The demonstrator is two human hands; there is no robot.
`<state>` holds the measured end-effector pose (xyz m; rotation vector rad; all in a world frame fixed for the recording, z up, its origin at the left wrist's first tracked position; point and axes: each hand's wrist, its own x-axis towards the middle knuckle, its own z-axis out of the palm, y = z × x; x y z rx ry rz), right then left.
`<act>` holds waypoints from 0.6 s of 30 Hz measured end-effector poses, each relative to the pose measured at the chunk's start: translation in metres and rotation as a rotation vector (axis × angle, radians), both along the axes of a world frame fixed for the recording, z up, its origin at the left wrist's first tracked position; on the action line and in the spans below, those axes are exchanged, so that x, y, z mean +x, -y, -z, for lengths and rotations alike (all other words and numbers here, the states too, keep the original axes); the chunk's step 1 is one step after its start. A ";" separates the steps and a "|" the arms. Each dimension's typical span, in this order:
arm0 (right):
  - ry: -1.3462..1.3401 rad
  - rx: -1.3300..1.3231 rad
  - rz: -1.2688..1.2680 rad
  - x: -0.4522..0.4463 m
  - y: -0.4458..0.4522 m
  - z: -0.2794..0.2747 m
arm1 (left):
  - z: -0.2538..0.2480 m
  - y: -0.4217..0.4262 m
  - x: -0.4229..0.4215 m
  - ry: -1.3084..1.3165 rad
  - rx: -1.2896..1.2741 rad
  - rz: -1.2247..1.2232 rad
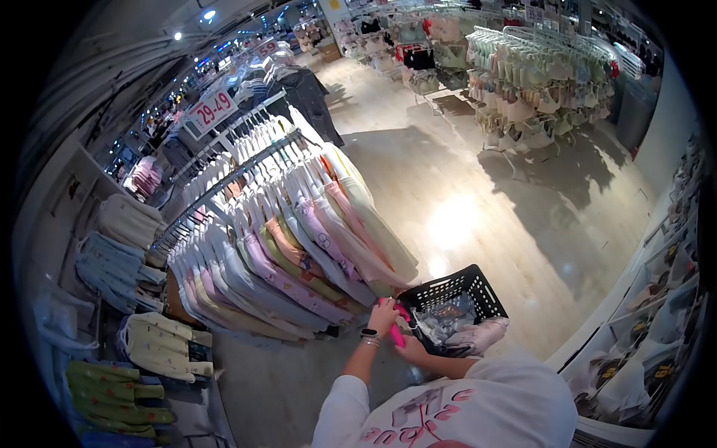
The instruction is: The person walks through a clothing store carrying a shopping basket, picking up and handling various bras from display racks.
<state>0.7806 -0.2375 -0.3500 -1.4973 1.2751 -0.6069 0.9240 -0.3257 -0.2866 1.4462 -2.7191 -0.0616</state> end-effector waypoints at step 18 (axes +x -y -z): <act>0.122 -0.056 0.108 -0.131 0.082 -0.010 | 0.004 0.100 -0.142 -0.007 0.085 0.093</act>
